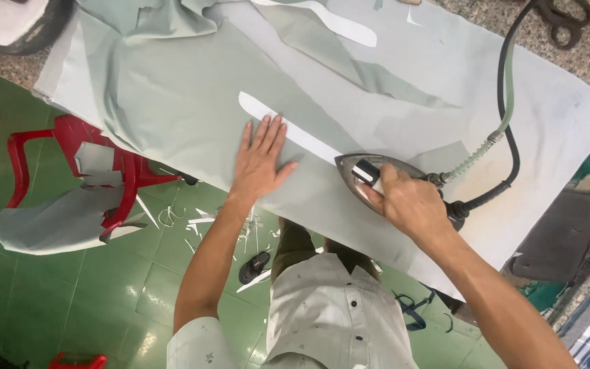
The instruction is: The person unfolds and smooths a light green fabric on a work table, then uses a steam iron to press it flat. They place a white paper template on the fabric, iron over it, and finally cut the fabric along the template edge with scissors.
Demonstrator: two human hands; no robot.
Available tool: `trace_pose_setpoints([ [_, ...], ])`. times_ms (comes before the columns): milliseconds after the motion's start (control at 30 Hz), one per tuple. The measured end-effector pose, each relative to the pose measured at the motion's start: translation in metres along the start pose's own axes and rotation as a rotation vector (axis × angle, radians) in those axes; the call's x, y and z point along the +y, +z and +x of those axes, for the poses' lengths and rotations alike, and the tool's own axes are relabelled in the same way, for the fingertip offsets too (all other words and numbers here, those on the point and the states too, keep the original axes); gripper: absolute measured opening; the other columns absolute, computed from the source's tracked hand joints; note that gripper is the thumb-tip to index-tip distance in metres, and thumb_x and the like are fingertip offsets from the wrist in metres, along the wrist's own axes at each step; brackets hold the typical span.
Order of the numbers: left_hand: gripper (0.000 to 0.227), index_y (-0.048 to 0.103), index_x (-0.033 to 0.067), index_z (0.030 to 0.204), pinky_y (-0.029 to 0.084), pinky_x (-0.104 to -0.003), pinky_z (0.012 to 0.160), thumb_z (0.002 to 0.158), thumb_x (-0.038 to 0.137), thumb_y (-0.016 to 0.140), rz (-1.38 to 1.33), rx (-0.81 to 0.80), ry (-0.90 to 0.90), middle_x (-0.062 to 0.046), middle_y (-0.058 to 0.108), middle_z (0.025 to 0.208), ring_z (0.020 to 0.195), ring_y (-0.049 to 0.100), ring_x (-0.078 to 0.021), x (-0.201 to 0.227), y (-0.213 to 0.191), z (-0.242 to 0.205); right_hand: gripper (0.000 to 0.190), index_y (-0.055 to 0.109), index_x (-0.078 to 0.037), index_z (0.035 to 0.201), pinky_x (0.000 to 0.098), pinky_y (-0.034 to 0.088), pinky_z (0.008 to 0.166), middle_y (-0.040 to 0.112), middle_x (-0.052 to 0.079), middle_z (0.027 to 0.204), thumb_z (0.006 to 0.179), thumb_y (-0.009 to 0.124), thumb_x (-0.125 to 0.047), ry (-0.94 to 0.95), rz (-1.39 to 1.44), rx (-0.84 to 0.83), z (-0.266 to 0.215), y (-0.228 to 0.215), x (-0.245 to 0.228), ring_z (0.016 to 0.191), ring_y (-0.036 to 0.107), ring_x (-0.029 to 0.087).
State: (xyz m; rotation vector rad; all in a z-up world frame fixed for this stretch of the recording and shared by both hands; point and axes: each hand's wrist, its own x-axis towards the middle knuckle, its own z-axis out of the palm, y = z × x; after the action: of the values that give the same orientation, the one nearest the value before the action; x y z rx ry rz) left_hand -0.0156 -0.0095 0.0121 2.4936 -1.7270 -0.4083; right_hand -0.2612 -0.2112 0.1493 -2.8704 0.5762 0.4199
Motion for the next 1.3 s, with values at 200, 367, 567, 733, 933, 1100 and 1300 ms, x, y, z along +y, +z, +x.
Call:
trace_pose_setpoints([
  [200,0.084,0.032,0.0073,0.160,0.005,-0.056,0.127,0.100,0.065,0.040,0.006,0.021,0.018,-0.012,0.021,0.170,0.157,0.014,-0.0288,0.000,0.003,0.000,0.047,0.063,-0.007,0.105,0.0303,0.059,0.052,0.066,0.006,0.061,0.103,0.050,-0.052,0.037,-0.020,-0.019,-0.046,0.012,0.039,0.052,0.071,0.020],
  [367,0.084,0.034,0.0064,0.160,0.005,-0.058,0.126,0.099,0.064,0.044,0.013,0.082,0.041,-0.013,0.024,0.169,0.156,0.016,-0.0307,-0.001,0.012,0.002,0.050,0.062,-0.009,0.107,0.0306,0.059,0.055,0.068,0.005,0.064,0.102,0.047,-0.056,0.069,-0.055,-0.023,-0.079,0.025,0.069,0.053,0.071,0.018],
  [567,0.086,0.033,0.0053,0.160,0.002,-0.058,0.126,0.099,0.066,0.039,0.023,0.039,0.025,-0.014,0.022,0.170,0.157,0.014,-0.0314,0.000,0.012,0.002,0.050,0.063,-0.010,0.109,0.0298,0.060,0.056,0.069,0.004,0.066,0.100,0.048,-0.057,0.098,-0.067,-0.051,-0.102,0.031,0.089,0.054,0.072,0.017],
  [733,0.086,0.034,0.0047,0.160,0.002,-0.058,0.125,0.099,0.065,0.038,0.010,0.048,0.022,-0.014,0.022,0.169,0.157,0.014,-0.0320,0.001,0.009,0.003,0.050,0.064,-0.011,0.112,0.0309,0.060,0.059,0.070,0.004,0.068,0.095,0.057,-0.058,0.121,-0.049,-0.057,-0.102,0.032,0.092,0.057,0.073,0.018],
  [933,0.086,0.034,0.0047,0.160,0.000,-0.058,0.125,0.100,0.065,0.037,0.025,0.020,0.011,-0.015,0.021,0.170,0.157,0.012,-0.0317,0.001,0.008,0.002,0.047,0.064,-0.010,0.113,0.0319,0.061,0.059,0.072,0.005,0.069,0.096,0.057,-0.054,0.120,-0.009,-0.066,-0.102,0.037,0.093,0.058,0.074,0.019],
  [1100,0.085,0.033,0.0049,0.160,0.000,-0.059,0.125,0.100,0.065,0.039,0.016,0.021,0.015,-0.015,0.020,0.170,0.157,0.011,-0.0321,-0.001,0.010,0.002,0.049,0.064,-0.010,0.114,0.0335,0.062,0.060,0.071,0.005,0.071,0.097,0.057,-0.056,0.117,-0.010,-0.055,-0.088,0.035,0.083,0.058,0.073,0.019],
  [1300,0.085,0.034,0.0059,0.160,0.000,-0.058,0.125,0.100,0.066,0.038,0.010,0.048,0.026,-0.015,0.021,0.169,0.157,0.012,-0.0315,-0.003,0.010,0.002,0.050,0.063,-0.009,0.114,0.0356,0.061,0.059,0.070,0.005,0.070,0.098,0.056,-0.056,0.079,0.000,-0.012,-0.049,0.025,0.051,0.058,0.073,0.021],
])
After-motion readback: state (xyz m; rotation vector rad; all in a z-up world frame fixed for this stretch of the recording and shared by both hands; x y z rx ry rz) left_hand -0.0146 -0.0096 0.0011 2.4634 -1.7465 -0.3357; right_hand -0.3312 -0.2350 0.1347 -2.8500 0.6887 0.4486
